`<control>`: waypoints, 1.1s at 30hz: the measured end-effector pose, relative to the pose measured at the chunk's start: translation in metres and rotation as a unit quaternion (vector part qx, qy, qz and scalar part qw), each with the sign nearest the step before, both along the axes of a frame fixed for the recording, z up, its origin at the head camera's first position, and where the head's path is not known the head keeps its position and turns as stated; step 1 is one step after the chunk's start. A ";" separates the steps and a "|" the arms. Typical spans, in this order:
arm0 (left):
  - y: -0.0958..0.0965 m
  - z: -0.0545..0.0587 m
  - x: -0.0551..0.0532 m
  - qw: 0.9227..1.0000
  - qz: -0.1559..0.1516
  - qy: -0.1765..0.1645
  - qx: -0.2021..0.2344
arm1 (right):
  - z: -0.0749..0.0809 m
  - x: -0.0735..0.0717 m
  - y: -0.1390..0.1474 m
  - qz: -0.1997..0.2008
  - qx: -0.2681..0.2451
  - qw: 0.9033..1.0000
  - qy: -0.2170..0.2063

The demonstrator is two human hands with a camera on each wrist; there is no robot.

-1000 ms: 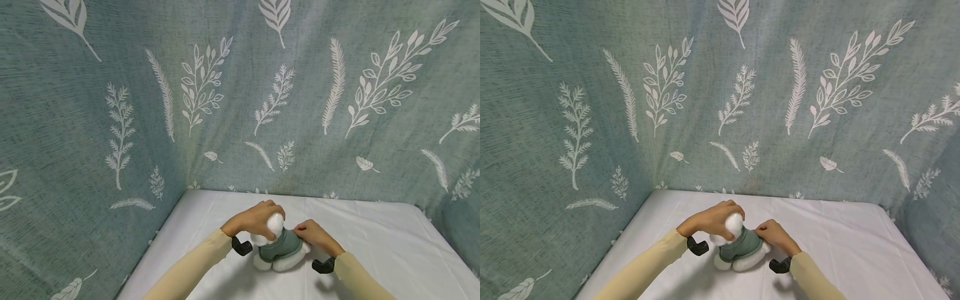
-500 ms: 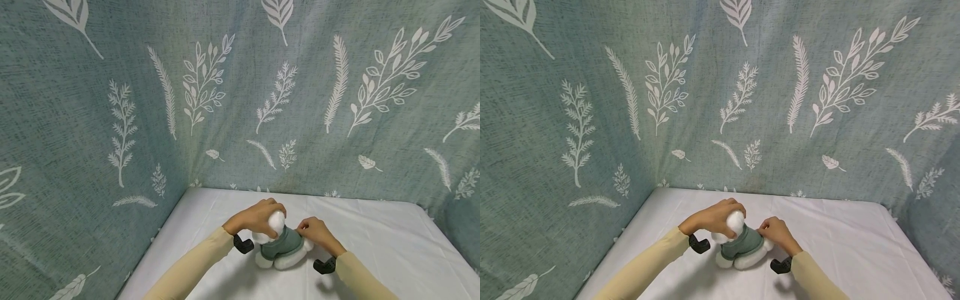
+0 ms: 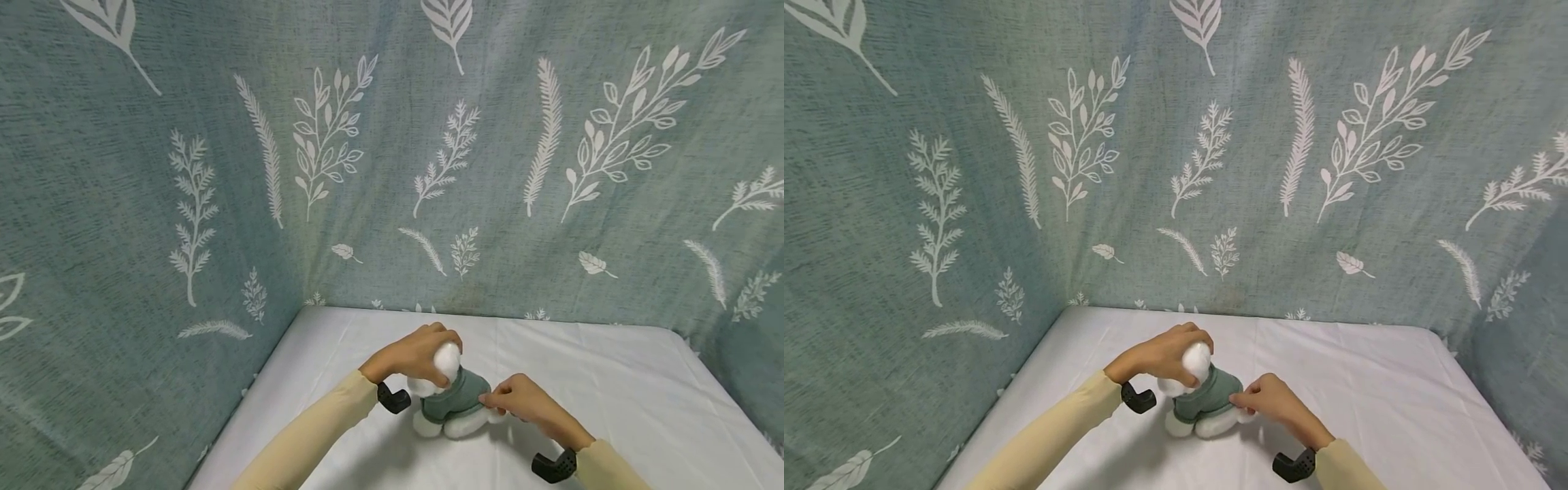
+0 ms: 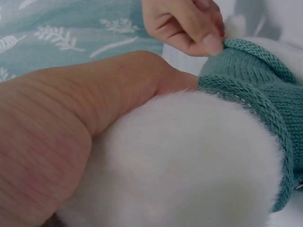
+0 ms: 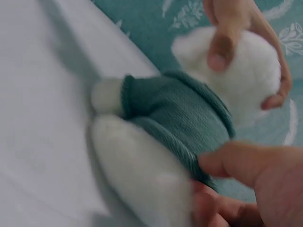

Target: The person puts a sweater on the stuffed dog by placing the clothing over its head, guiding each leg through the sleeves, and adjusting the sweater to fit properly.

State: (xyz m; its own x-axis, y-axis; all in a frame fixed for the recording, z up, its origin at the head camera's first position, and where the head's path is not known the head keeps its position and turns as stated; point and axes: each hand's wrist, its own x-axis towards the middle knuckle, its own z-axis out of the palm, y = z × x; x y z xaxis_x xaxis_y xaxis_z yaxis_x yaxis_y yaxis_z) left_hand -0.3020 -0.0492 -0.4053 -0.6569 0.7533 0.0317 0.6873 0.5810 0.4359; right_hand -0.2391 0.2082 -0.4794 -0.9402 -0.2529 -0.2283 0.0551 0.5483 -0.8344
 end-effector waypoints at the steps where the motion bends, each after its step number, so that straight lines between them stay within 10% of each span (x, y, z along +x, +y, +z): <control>1: 0.000 0.000 0.000 1.000 0.001 0.001 0.000 | -0.001 0.002 -0.001 -0.006 -0.003 1.000 0.006; 19: -0.001 0.000 0.000 1.000 0.008 -0.022 0.009 | -0.018 0.020 0.000 -0.018 0.022 0.998 0.058; 33: -0.006 0.000 -0.004 0.998 -0.007 -0.054 0.029 | -0.001 0.009 -0.004 0.003 0.002 0.997 0.076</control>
